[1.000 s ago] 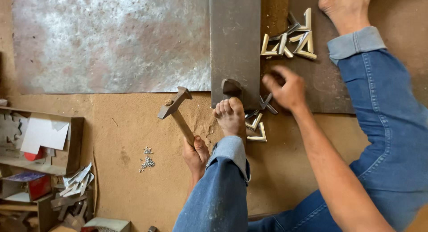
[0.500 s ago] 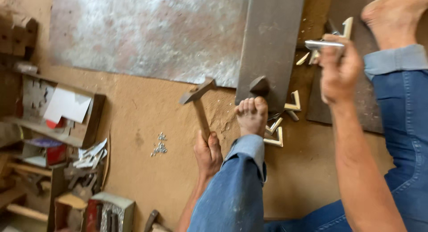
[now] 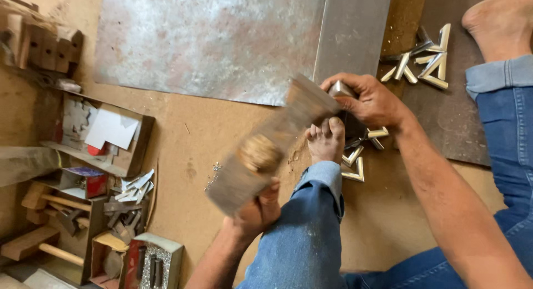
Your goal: The person sits on the floor and hammers small metal pieces against an anvil block, bending and shaping them one at a time with a hammer, then sets the formed pieces in a growing pile beside the block.
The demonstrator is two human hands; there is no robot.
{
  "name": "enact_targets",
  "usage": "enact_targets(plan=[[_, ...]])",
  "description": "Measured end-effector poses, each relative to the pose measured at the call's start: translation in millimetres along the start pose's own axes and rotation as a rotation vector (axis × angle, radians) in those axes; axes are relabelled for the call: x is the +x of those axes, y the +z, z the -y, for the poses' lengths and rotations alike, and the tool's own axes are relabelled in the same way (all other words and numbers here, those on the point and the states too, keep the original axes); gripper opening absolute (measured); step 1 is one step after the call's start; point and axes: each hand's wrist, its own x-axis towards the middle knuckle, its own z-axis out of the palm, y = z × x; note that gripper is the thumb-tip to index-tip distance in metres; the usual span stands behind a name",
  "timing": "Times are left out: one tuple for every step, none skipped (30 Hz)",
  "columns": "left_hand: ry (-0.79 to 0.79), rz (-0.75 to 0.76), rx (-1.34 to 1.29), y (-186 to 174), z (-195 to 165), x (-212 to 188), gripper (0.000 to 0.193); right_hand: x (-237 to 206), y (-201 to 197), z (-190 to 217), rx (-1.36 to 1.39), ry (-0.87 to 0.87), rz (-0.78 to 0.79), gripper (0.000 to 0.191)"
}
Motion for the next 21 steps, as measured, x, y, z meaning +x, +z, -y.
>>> enact_targets(plan=[[0.096,0.022,0.09,2,5,7,0.016,0,0,-5,-0.072,0.024,0.006,0.036],[0.187,0.043,0.18,4,9,14,0.017,-1,0,-8,-0.023,-0.067,0.003,0.029],[0.075,0.142,0.27,6,12,19,0.019,-2,3,-10,0.032,-0.153,-0.001,0.022],[-0.045,0.242,0.36,7,14,22,0.021,-2,5,-10,0.091,-0.235,0.0,0.015],[-0.165,0.338,0.449,7,13,24,0.024,-3,9,-9,-0.025,-0.115,-0.047,0.016],[-0.205,0.322,0.404,6,13,26,0.022,-4,12,-7,-0.144,-0.004,-0.099,0.018],[-0.237,0.303,0.359,3,11,27,0.021,-6,16,-5,-0.267,0.103,-0.154,0.02],[-0.275,0.289,0.308,1,9,27,0.02,-7,18,-2,-0.297,0.081,-0.22,0.014],[-0.218,0.263,0.308,0,8,28,0.022,-10,22,0,-0.312,0.08,-0.283,0.009],[-0.169,0.242,0.306,-1,7,28,0.023,-13,25,3,-0.324,0.088,-0.342,0.009],[-0.114,0.216,0.304,-2,7,27,0.025,-15,28,5,-0.291,0.032,-0.345,0.009],[-0.148,0.304,0.426,-1,10,26,0.024,-17,30,8,-0.267,-0.041,-0.349,0.018],[-0.176,0.378,0.552,1,17,26,0.025,-17,32,10,-0.249,-0.129,-0.35,0.03],[-0.209,0.444,0.678,4,25,26,0.026,-17,33,13,-0.271,-0.166,-0.335,0.03],[-0.053,0.293,0.626,9,34,24,0.024,-16,34,17,-0.296,-0.206,-0.321,0.03],[0.103,0.169,0.571,11,43,20,0.022,-14,35,20,-0.308,-0.229,-0.322,0.031],[0.237,0.064,0.508,14,51,13,0.02,-13,35,25,-0.277,-0.136,-0.329,0.029],[0.247,0.059,0.485,20,63,9,0.019,-11,35,29,-0.25,-0.045,-0.335,0.026],[0.272,0.049,0.46,26,76,6,0.02,-10,34,33,-0.228,0.034,-0.351,0.025],[0.3,0.025,0.434,33,88,4,0.021,-9,31,37,-0.252,0.012,-0.341,0.026],[0.226,0.045,0.484,39,98,-2,0.021,-10,28,39,-0.287,-0.021,-0.323,0.026]])
